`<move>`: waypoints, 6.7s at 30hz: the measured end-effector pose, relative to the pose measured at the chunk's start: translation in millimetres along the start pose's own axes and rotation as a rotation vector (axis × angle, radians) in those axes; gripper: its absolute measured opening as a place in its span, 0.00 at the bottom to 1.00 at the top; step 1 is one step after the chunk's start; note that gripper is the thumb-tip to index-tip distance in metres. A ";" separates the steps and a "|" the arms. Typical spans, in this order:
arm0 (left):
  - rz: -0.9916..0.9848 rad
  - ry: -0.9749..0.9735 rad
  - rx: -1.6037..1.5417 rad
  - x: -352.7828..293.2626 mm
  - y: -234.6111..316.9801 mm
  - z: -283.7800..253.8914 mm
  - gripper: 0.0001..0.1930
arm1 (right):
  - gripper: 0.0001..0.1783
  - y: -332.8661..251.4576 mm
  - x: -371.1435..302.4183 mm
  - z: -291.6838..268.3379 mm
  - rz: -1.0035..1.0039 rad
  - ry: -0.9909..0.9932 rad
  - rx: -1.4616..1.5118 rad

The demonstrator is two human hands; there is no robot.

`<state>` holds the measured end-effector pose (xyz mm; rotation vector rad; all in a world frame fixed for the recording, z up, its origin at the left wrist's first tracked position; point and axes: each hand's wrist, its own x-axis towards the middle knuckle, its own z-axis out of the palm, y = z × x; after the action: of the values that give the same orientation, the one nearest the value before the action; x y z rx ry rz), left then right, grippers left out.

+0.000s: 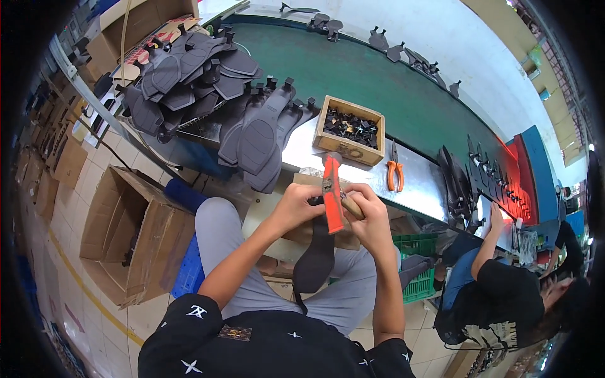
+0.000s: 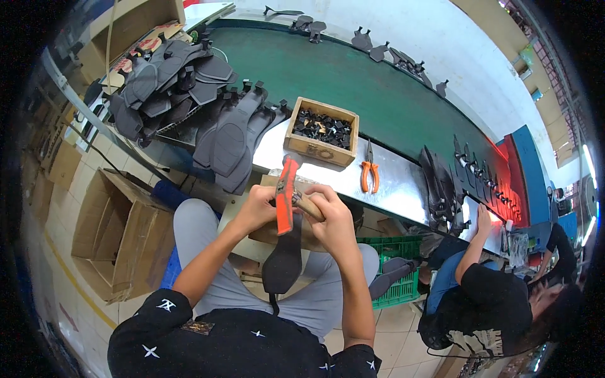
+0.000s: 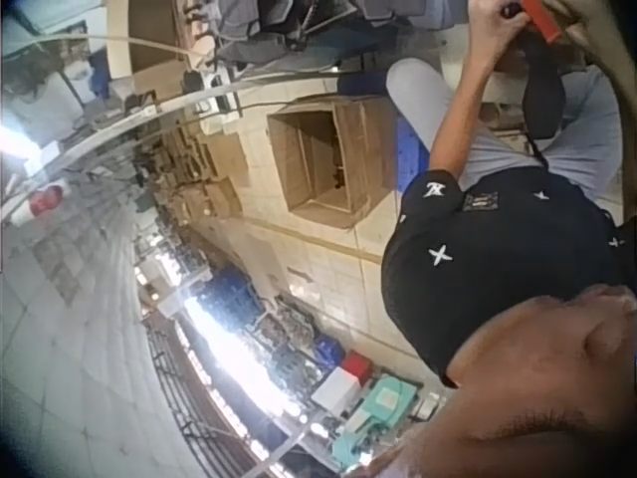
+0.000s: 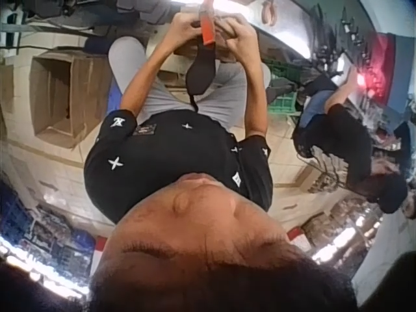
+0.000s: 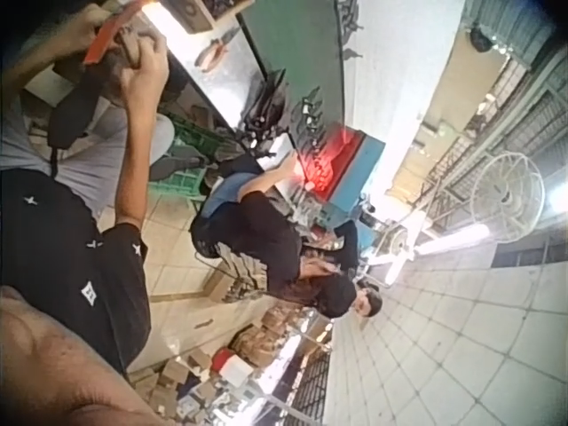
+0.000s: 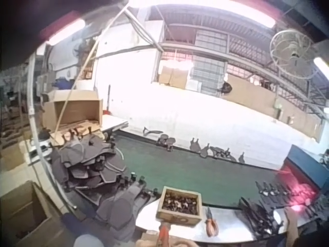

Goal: The recorder is assembling shoe components by hammering nails and positioning the upper onto the sole.

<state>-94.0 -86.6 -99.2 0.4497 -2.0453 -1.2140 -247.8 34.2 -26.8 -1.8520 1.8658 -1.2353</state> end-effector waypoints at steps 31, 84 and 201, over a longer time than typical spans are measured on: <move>0.028 -0.031 0.083 -15.5 -0.9 1.5 0.48 | 0.21 -125.3 -77.2 -42.4 0.177 0.335 0.221; -0.477 -0.508 -0.745 -69.1 158.1 -30.3 0.13 | 0.14 -73.5 -80.9 -23.9 0.103 -0.266 0.778; -0.128 -0.003 -0.110 174.7 11.9 24.3 0.08 | 0.13 1.6 -160.1 -47.2 0.360 0.734 0.446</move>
<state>-231.5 -171.4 -27.5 0.5327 -1.9657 -1.3955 -254.0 197.7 -60.3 -0.8335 1.8767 -2.1357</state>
